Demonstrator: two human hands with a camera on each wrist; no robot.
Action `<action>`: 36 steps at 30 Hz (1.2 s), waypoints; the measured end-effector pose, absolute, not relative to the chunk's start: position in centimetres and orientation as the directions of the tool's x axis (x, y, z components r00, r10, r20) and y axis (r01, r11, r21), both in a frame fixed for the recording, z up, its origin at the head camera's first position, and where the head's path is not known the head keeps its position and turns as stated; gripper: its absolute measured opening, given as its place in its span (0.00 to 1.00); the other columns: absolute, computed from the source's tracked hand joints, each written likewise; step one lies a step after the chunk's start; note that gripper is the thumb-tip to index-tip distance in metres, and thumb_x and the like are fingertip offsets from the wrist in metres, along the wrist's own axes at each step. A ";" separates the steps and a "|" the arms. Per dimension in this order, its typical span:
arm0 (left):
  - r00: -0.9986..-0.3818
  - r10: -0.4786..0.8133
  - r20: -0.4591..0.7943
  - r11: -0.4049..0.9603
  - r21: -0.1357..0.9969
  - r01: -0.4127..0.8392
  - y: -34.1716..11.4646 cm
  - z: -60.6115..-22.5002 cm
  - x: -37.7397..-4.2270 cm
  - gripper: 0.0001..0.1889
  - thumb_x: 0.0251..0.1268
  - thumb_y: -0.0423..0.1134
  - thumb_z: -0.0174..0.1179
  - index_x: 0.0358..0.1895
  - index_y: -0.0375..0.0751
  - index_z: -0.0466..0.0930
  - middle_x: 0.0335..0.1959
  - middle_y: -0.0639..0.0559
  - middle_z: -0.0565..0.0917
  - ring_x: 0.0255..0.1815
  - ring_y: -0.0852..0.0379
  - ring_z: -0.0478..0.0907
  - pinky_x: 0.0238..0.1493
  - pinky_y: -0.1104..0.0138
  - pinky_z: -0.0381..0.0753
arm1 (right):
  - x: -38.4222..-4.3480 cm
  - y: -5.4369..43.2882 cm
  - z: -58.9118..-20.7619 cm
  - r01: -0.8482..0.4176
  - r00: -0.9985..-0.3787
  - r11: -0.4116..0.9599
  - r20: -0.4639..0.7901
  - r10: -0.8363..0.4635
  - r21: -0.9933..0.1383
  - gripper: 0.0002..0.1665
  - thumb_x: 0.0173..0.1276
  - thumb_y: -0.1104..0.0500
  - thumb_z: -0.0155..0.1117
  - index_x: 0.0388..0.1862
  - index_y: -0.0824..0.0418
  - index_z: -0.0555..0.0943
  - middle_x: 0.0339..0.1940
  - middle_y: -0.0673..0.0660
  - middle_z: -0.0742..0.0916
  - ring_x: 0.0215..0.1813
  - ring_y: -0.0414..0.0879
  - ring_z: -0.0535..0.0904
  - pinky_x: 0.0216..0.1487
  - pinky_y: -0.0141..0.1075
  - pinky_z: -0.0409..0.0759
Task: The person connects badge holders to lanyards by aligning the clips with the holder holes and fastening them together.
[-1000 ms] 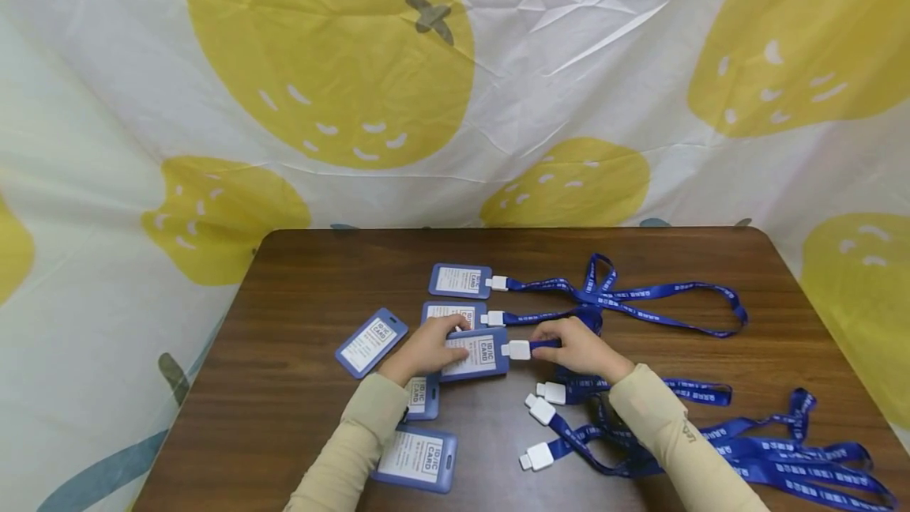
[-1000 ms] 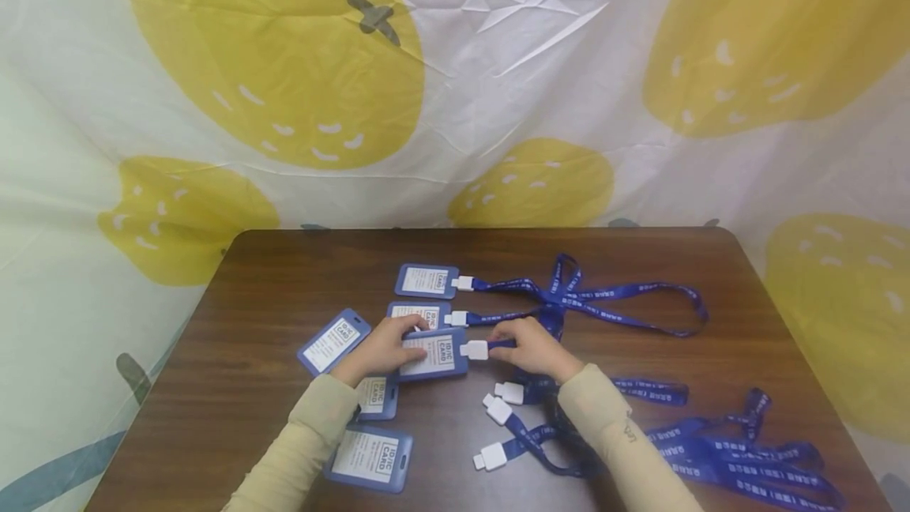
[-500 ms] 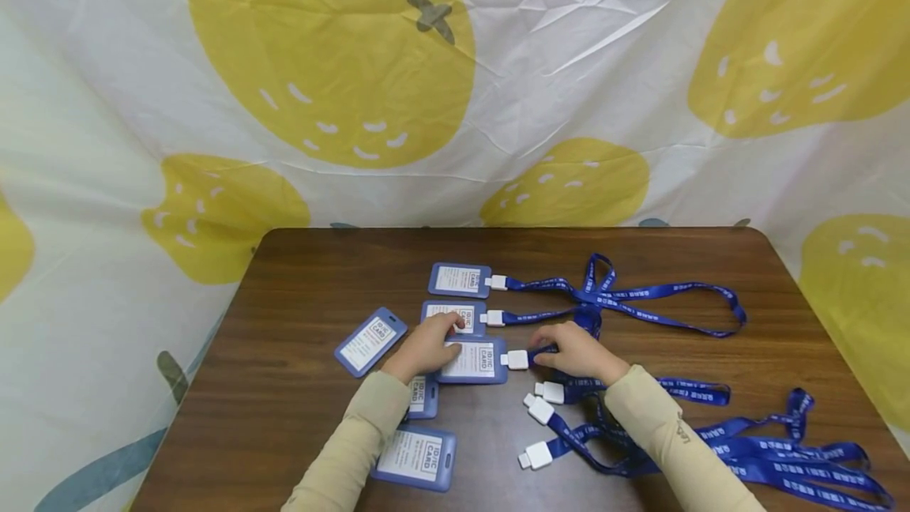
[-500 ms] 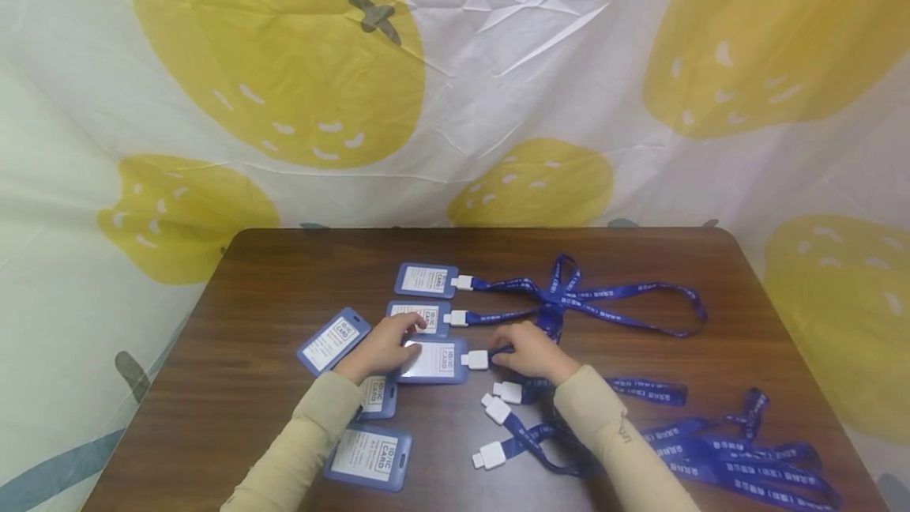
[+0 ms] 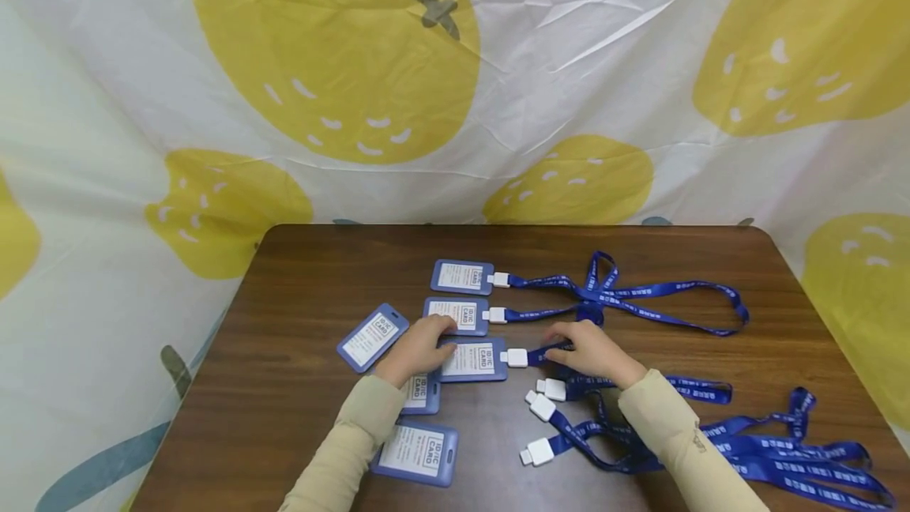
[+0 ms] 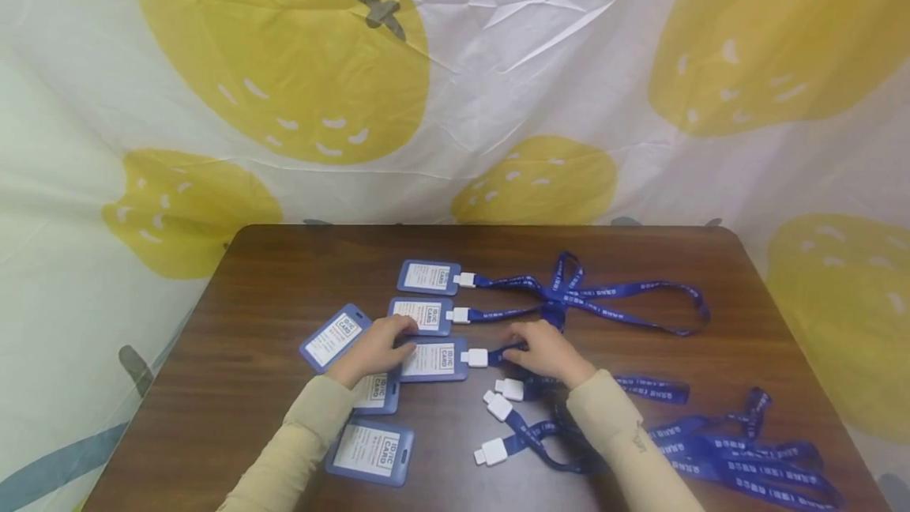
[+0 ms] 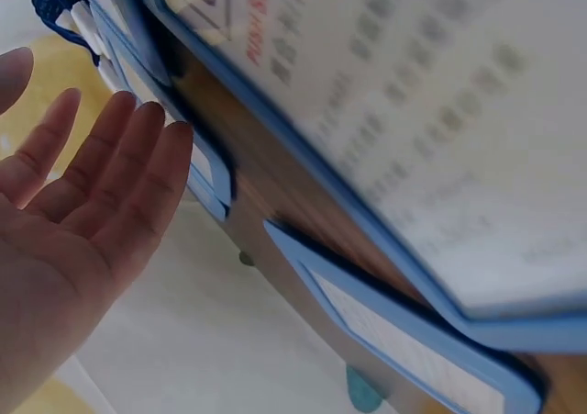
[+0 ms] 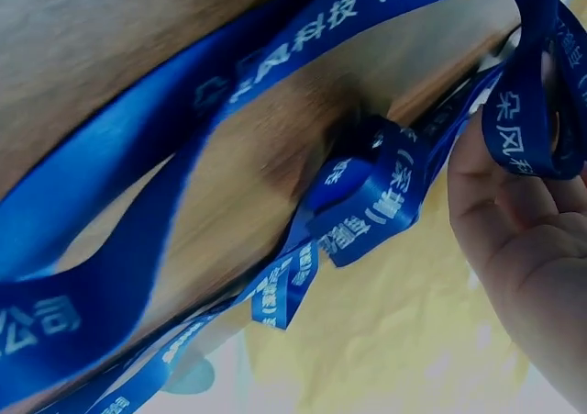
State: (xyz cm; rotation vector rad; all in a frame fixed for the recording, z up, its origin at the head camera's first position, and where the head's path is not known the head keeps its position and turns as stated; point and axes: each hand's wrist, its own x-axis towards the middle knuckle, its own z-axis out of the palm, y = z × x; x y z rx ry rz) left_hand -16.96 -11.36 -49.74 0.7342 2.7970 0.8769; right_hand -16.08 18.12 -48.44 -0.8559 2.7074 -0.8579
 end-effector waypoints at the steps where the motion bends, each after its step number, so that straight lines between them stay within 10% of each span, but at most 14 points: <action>1: -0.875 0.483 0.039 0.710 0.568 0.417 -11.5 -49.8 -17.0 0.13 0.54 0.32 0.59 0.43 0.32 0.76 0.41 0.41 0.80 0.46 0.46 0.76 0.50 0.57 0.72 | -16.0 18.3 -48.4 -0.477 -0.823 0.669 0.022 -0.568 -0.570 0.13 0.59 0.61 0.63 0.41 0.68 0.80 0.36 0.58 0.85 0.40 0.52 0.80 0.41 0.44 0.77; 16: -0.932 0.346 0.112 0.739 0.579 0.344 -15.1 -49.1 -15.7 0.13 0.57 0.33 0.59 0.45 0.32 0.77 0.43 0.43 0.80 0.47 0.45 0.75 0.50 0.56 0.72 | -13.5 19.1 -46.6 -0.474 -0.880 0.699 0.320 -0.351 -0.535 0.11 0.57 0.65 0.64 0.40 0.69 0.80 0.38 0.61 0.84 0.42 0.55 0.78 0.42 0.47 0.76; 36: -0.975 0.077 0.206 0.782 0.594 0.188 -20.9 -49.7 -15.0 0.11 0.53 0.31 0.59 0.40 0.29 0.77 0.35 0.38 0.80 0.38 0.43 0.76 0.42 0.52 0.73 | -10.7 18.6 -47.9 -0.508 -0.823 0.613 0.131 -0.553 -0.605 0.09 0.58 0.65 0.63 0.37 0.69 0.81 0.27 0.52 0.83 0.27 0.36 0.76 0.28 0.30 0.76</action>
